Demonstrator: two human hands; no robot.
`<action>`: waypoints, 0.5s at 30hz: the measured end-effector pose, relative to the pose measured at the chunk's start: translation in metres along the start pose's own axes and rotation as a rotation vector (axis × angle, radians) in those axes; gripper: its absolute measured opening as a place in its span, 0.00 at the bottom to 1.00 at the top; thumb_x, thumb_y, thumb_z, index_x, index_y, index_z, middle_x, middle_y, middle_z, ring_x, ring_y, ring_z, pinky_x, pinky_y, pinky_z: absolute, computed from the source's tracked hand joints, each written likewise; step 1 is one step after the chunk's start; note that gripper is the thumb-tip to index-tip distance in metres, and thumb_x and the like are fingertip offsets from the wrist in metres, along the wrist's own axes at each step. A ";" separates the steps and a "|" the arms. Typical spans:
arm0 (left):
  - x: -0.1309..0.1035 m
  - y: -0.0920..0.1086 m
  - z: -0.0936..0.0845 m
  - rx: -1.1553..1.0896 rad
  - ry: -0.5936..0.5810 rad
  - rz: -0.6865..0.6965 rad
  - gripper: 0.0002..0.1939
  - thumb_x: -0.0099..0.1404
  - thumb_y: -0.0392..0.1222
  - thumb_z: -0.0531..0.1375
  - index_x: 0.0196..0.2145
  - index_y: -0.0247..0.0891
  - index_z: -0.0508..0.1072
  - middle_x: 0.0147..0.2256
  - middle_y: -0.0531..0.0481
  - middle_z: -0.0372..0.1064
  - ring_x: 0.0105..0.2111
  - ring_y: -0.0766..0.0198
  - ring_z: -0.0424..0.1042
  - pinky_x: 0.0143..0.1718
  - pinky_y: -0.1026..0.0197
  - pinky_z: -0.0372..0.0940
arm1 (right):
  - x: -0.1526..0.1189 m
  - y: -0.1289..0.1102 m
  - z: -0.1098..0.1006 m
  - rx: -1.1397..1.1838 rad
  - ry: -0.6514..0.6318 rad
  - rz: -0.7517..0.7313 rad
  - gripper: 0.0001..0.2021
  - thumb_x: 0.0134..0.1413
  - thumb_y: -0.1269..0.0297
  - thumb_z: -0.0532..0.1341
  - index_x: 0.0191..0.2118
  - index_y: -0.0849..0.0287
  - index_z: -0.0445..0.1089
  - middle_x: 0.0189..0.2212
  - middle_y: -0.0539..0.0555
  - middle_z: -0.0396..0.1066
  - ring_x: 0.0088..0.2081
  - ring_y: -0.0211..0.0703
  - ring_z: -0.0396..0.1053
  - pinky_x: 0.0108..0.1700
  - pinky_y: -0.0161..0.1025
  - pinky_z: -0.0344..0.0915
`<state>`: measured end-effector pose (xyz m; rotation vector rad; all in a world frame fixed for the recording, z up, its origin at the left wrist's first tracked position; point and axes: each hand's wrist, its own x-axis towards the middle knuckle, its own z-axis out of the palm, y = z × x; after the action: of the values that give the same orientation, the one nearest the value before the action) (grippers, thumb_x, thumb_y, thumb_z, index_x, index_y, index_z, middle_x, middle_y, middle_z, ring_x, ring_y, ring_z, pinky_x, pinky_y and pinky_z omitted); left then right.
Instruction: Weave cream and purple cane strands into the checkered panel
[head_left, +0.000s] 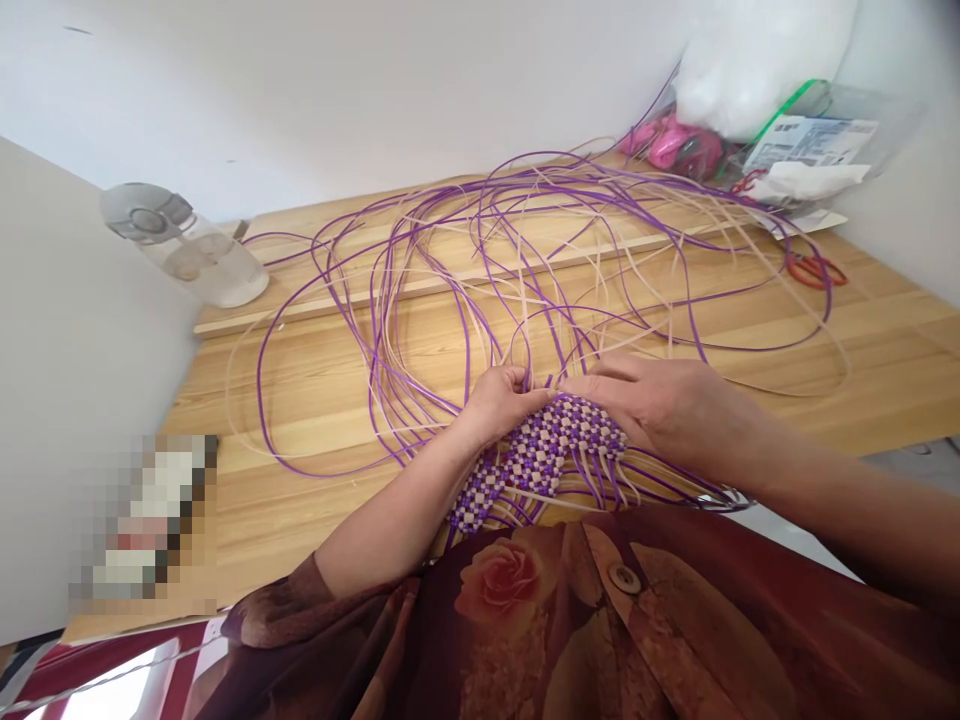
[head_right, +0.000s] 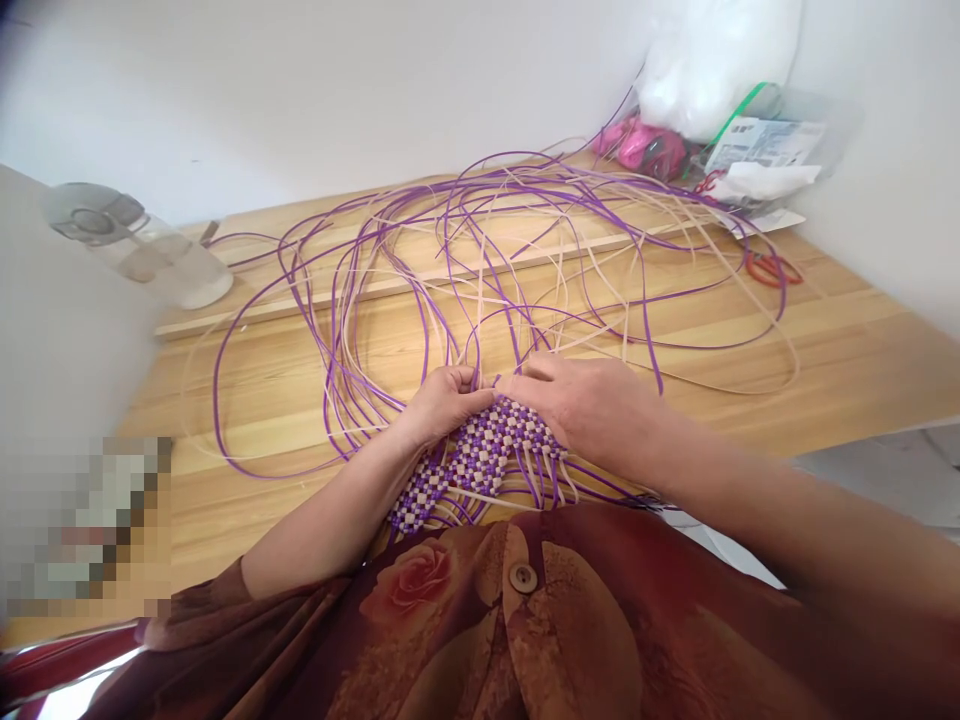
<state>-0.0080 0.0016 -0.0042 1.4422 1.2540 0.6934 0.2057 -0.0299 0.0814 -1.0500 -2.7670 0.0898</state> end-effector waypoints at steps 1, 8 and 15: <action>0.000 0.000 0.000 0.004 -0.002 0.001 0.17 0.52 0.53 0.65 0.26 0.35 0.72 0.22 0.54 0.64 0.23 0.69 0.59 0.23 0.66 0.50 | 0.001 0.003 0.000 -0.056 -0.035 -0.020 0.10 0.61 0.70 0.57 0.45 0.55 0.71 0.36 0.55 0.73 0.31 0.41 0.68 0.31 0.39 0.55; 0.000 -0.001 0.000 -0.073 -0.032 -0.039 0.18 0.52 0.54 0.66 0.26 0.35 0.72 0.22 0.55 0.63 0.21 0.70 0.57 0.22 0.66 0.50 | 0.007 0.007 -0.005 0.072 -0.351 -0.048 0.06 0.59 0.70 0.57 0.33 0.57 0.71 0.29 0.52 0.73 0.28 0.41 0.68 0.30 0.38 0.53; -0.004 0.008 0.001 -0.240 -0.067 -0.069 0.18 0.50 0.52 0.68 0.26 0.34 0.72 0.22 0.56 0.64 0.22 0.71 0.57 0.23 0.66 0.49 | 0.040 0.027 0.002 0.223 -0.210 -0.003 0.13 0.62 0.65 0.54 0.34 0.59 0.75 0.31 0.54 0.74 0.34 0.42 0.69 0.37 0.37 0.56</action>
<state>-0.0059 -0.0019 0.0035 1.2102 1.1225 0.7176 0.1936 0.0167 0.0825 -1.0302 -2.8548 0.5235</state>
